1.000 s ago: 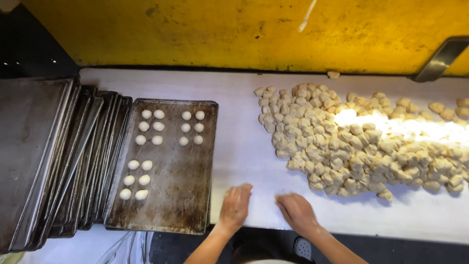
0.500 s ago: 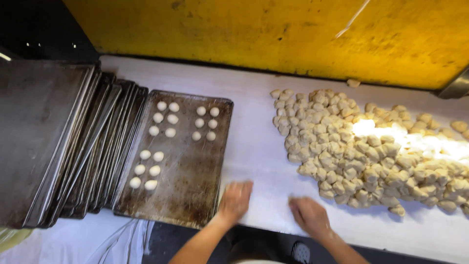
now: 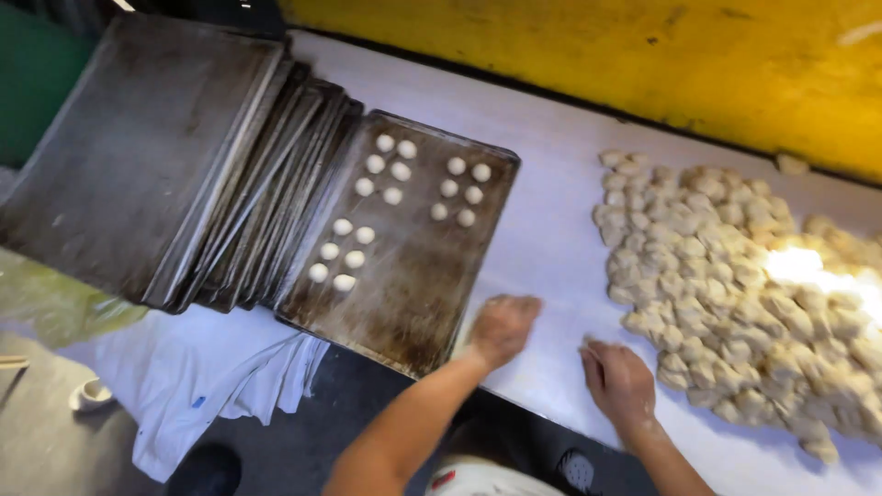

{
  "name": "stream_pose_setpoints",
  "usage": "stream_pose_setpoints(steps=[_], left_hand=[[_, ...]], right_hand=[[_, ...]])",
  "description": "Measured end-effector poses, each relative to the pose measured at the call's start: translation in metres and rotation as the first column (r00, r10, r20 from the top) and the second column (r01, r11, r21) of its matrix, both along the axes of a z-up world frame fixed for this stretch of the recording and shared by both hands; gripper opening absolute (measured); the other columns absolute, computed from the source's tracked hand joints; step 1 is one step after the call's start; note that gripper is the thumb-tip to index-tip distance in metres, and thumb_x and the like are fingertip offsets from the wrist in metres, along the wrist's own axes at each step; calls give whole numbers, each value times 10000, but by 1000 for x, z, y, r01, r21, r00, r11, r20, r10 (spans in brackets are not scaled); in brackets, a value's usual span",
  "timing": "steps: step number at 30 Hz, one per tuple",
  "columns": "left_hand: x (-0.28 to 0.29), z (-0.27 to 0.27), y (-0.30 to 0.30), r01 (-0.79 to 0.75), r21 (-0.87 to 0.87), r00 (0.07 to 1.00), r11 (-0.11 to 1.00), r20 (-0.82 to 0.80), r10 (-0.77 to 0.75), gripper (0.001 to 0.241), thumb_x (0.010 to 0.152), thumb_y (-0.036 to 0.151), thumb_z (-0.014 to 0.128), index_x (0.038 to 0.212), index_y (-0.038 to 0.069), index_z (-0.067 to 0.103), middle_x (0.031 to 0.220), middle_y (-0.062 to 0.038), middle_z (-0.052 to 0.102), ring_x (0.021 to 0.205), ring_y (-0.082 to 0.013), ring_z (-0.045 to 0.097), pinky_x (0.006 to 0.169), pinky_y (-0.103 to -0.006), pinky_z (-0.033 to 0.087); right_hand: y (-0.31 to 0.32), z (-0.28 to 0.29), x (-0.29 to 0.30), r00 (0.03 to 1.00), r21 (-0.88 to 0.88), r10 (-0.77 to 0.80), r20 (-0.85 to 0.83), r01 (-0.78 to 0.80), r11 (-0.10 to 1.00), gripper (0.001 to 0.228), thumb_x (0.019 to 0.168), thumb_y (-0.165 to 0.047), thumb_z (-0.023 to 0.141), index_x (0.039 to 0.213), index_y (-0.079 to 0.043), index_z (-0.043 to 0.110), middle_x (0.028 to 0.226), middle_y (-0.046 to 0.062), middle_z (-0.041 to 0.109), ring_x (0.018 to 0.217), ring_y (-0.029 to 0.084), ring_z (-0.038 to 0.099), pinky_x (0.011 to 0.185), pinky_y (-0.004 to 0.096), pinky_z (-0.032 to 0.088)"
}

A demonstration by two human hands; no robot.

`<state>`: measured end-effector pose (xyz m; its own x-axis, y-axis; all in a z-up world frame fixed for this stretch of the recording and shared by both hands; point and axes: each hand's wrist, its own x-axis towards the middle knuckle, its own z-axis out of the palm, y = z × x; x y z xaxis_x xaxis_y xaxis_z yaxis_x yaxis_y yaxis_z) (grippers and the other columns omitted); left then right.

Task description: The person rolls small pieces of dough into balls on a white countertop and places them onto a metal baking tray. The person fills one tray and then moves it to a rack before continuing with a second tray.

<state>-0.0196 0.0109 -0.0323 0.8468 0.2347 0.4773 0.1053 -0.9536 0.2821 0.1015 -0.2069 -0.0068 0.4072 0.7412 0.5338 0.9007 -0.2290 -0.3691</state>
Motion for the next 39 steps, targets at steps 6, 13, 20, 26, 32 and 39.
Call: stream_pose_setpoints(steps=[6, 13, 20, 26, 32, 39], left_hand=[[23, 13, -30, -142, -17, 990, 990, -5, 142, 126, 1030, 246, 611, 1061, 125, 605, 791, -69, 658, 678, -342, 606, 613, -492, 473], [-10, 14, -9, -13, -43, 1000, 999, 19, 14, 125, 1022, 124, 572, 1131, 91, 621, 908, -108, 682, 679, -345, 607, 567, -510, 476], [38, 13, -22, -179, 172, 976, 969, 158, 152, 112, 977, 259, 574, 1007, 195, 660, 645, -9, 566, 653, -201, 624, 618, -349, 526], [-34, 7, -35, -24, -237, 998, 971, 58, 39, 215, 869, 115, 627, 1083, 92, 629, 901, -104, 582, 878, -345, 625, 715, -439, 546], [-85, 34, 60, -89, -391, 996, 916, -62, 70, 300, 843, 40, 632, 1130, 102, 691, 1041, -93, 617, 935, -304, 659, 803, -369, 578], [-87, 20, 195, -191, -235, 981, 953, -75, 178, 361, 777, 102, 716, 1134, 117, 665, 1028, -103, 605, 941, -330, 654, 812, -421, 578]], right_hand=[[24, -24, -13, 980, -204, 25, -197, -66, 977, 183, 981, -302, 611, 1038, -136, 664, 921, 88, 738, 758, 377, 623, 705, 517, 481], [-28, -33, 6, 993, -171, 6, -118, -27, 985, 169, 976, -258, 633, 1030, -119, 713, 974, 36, 758, 857, 266, 706, 711, 390, 551], [58, -30, 10, 979, -53, -71, 193, 83, 995, 49, 897, -192, 725, 916, -173, 683, 662, 41, 608, 653, 260, 645, 618, 398, 537], [-27, -31, -50, 906, -119, -175, -385, 139, 983, 334, 799, -111, 733, 1125, -166, 688, 1042, 78, 621, 1002, 339, 601, 910, 450, 503], [50, 17, -77, 781, -231, -249, -573, 137, 963, 439, 858, -56, 714, 1293, -24, 667, 1176, 207, 620, 1037, 428, 671, 860, 484, 595], [270, -8, -83, 987, -117, 87, -138, -103, 988, 398, 808, -181, 794, 1189, -167, 676, 969, 62, 626, 915, 305, 647, 795, 428, 561]])
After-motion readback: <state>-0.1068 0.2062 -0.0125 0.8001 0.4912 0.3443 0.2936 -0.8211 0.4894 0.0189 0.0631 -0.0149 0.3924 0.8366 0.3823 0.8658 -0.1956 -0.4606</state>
